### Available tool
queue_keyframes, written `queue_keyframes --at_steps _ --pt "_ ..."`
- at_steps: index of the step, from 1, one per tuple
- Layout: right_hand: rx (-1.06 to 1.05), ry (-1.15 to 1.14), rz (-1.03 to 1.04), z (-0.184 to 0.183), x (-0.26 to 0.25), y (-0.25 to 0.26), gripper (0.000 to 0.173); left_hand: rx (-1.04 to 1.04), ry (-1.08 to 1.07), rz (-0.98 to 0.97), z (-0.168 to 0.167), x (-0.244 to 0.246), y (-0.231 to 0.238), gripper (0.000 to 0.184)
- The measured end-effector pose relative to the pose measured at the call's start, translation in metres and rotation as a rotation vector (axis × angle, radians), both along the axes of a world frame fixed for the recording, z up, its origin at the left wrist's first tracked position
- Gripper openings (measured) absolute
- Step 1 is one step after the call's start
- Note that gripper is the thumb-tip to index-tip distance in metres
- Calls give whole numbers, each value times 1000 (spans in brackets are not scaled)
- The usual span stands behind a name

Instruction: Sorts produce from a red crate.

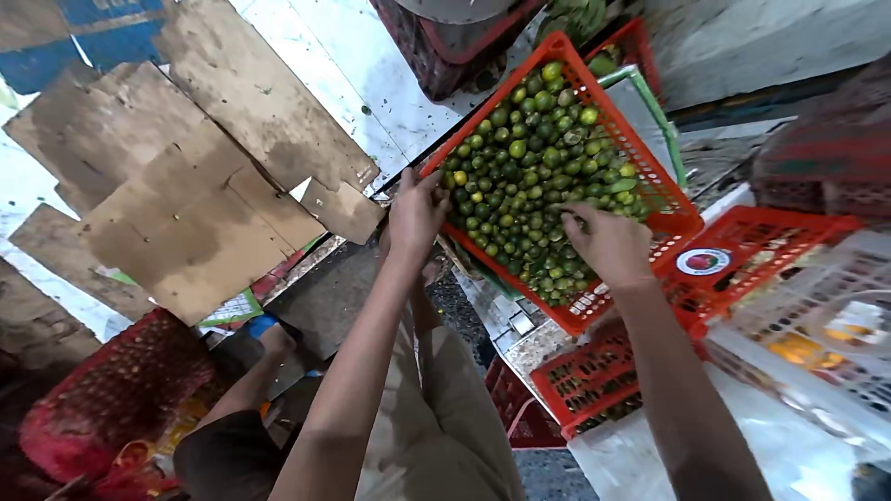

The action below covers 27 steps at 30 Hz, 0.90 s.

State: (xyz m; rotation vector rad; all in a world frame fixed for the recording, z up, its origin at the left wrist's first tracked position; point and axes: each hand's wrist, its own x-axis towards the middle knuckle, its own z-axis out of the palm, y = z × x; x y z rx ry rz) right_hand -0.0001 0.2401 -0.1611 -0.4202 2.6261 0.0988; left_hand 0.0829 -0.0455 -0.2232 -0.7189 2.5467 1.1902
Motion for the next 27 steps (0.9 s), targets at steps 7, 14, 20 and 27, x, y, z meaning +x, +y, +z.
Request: queue_keyframes --at_steps 7,14,20,27 --pt "-209 -122 82 -2 12 -52 25 -97 -163 -164 -1 -21 14 34" --pt "221 -294 206 -28 -14 -88 30 907 -8 506 6 17 9 29" --pt "281 -341 368 -21 -19 -105 15 1520 -153 756 17 29 8 41" --pt "-565 -349 -152 -25 -18 -14 29 1461 -39 631 8 42 -3 46"
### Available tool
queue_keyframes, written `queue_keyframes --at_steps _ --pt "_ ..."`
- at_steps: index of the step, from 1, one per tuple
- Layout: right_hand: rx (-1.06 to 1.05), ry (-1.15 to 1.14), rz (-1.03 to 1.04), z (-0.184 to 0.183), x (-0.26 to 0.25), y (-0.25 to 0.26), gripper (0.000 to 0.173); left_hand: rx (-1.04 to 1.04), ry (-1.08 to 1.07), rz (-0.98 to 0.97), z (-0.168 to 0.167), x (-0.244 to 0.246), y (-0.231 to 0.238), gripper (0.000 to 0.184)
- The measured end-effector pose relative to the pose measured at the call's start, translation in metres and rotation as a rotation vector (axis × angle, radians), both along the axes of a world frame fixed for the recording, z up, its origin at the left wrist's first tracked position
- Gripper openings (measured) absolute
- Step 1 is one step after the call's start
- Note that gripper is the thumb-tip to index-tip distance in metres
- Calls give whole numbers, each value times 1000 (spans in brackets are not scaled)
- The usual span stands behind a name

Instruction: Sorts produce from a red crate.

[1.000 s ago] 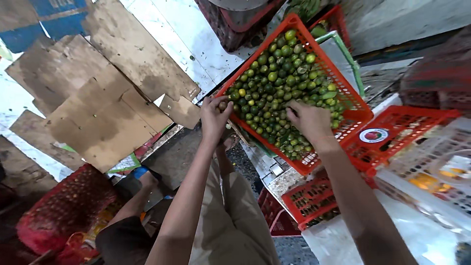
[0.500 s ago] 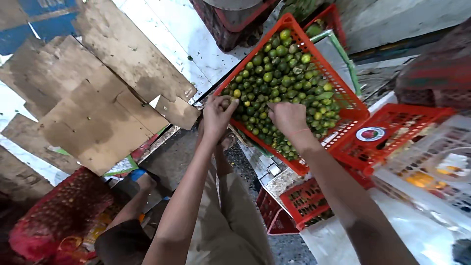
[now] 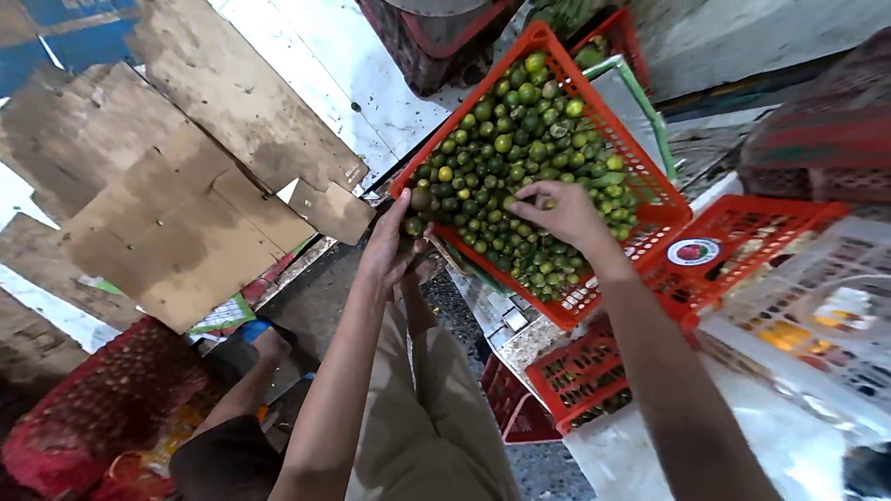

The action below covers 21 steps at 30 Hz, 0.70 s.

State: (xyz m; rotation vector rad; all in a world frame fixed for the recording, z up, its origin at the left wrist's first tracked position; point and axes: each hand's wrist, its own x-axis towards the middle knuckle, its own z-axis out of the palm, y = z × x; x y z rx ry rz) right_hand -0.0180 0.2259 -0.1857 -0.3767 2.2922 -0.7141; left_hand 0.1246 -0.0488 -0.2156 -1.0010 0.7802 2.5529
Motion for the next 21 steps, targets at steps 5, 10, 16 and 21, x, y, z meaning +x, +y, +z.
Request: queue_keyframes --at_steps 5,10,16,21 --pt "-635 -404 -428 -11 1 2 34 30 159 -6 -9 2 -5 38" --pt "20 89 16 -26 -9 -67 30 -50 190 -29 -14 -4 0 33" --pt "291 174 406 -30 -19 -92 33 3 204 40 -9 -3 -4 41" --pt "-5 8 57 -38 -16 -69 38 38 248 141 -20 9 -12 42"
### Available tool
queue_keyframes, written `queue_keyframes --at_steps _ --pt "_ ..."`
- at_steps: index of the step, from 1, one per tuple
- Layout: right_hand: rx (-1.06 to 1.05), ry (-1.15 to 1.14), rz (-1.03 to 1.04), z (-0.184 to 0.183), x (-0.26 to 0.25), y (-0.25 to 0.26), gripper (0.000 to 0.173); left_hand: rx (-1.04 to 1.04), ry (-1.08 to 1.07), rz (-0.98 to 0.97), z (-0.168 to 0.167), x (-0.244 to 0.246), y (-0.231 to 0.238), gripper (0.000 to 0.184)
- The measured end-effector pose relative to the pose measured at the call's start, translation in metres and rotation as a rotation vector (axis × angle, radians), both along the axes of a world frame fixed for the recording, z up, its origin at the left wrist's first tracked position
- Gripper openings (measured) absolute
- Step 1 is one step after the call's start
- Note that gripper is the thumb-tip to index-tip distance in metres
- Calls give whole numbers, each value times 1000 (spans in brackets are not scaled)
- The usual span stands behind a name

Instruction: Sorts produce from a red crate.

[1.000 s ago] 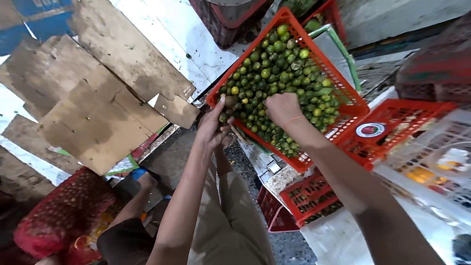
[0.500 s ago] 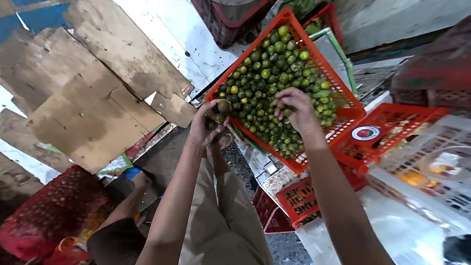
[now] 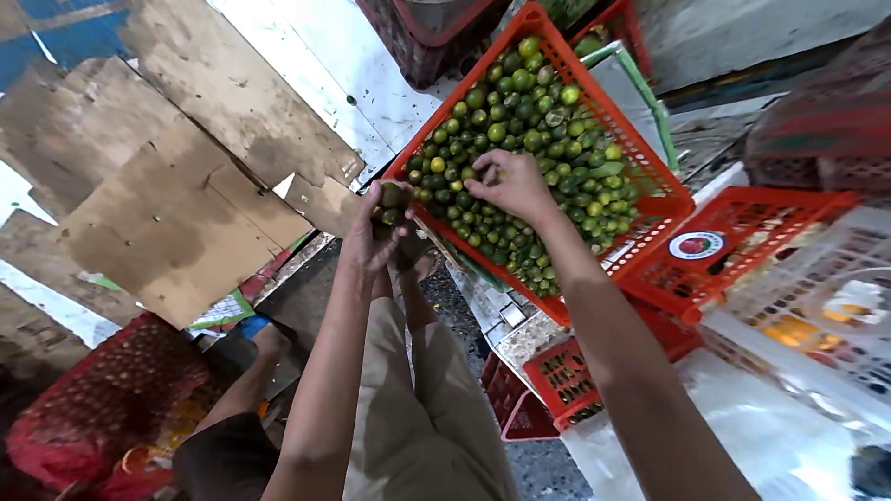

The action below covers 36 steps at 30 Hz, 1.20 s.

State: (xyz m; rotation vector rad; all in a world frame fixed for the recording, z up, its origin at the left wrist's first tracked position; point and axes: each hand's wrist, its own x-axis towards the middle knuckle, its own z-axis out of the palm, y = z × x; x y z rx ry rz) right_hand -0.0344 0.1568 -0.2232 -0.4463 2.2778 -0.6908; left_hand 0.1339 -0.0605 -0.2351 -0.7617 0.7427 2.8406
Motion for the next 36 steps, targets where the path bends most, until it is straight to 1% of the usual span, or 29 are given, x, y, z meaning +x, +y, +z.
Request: queue_keyframes --at_steps 3,4,7,10,12,13,14,15,16,18,19,21,22,24,25,27,30,33,36 --pt "-292 -132 -279 9 13 20 31 -49 -39 18 -2 7 -7 41" --pt "-300 -114 -318 15 17 29 31 -63 -66 26 -1 9 -9 40" --pt "-57 72 -341 52 28 68 35 -39 -126 67 0 16 -15 40" --pt "169 227 -505 71 28 110 43 -2 -153 109 -1 26 -20 44" --pt "325 275 -586 80 24 109 58 0 -152 127 -4 31 -22 43" --pt "332 294 -577 83 26 100 61 3 -143 131 -6 33 -22 42" --pt "284 311 -523 82 30 90 52 6 -137 133 -7 35 -21 42" --pt "219 317 -432 77 35 78 42 10 -135 132 -8 35 -20 43" --pt "158 301 -323 69 40 64 36 16 -136 133 -9 35 -19 43" --pt "96 275 -96 47 41 34 32 28 -152 139 -8 34 -16 45" --pt "108 293 -5 32 34 16 31 24 -151 135 -8 33 -15 45" --pt "218 336 162 12 19 -14 31 3 -135 113 -8 33 -15 45" --pt "311 338 241 9 13 -26 30 -4 -122 98 -8 33 -15 44" --pt "493 307 365 13 4 -44 28 -12 -117 66 -8 33 -16 44" --pt "549 296 411 16 1 -49 27 -17 -120 51 -8 32 -17 43" --pt "585 310 455 20 -4 -48 29 -26 -129 23 -8 32 -19 44" --pt "602 313 438 32 -16 -37 34 -29 -127 -11 -8 32 -22 45" --pt "613 310 503 38 -20 -23 30 -29 -135 -9 -5 30 -25 45" --pt "542 307 610 39 -22 -5 27 -18 -119 -9 -6 29 -26 43"
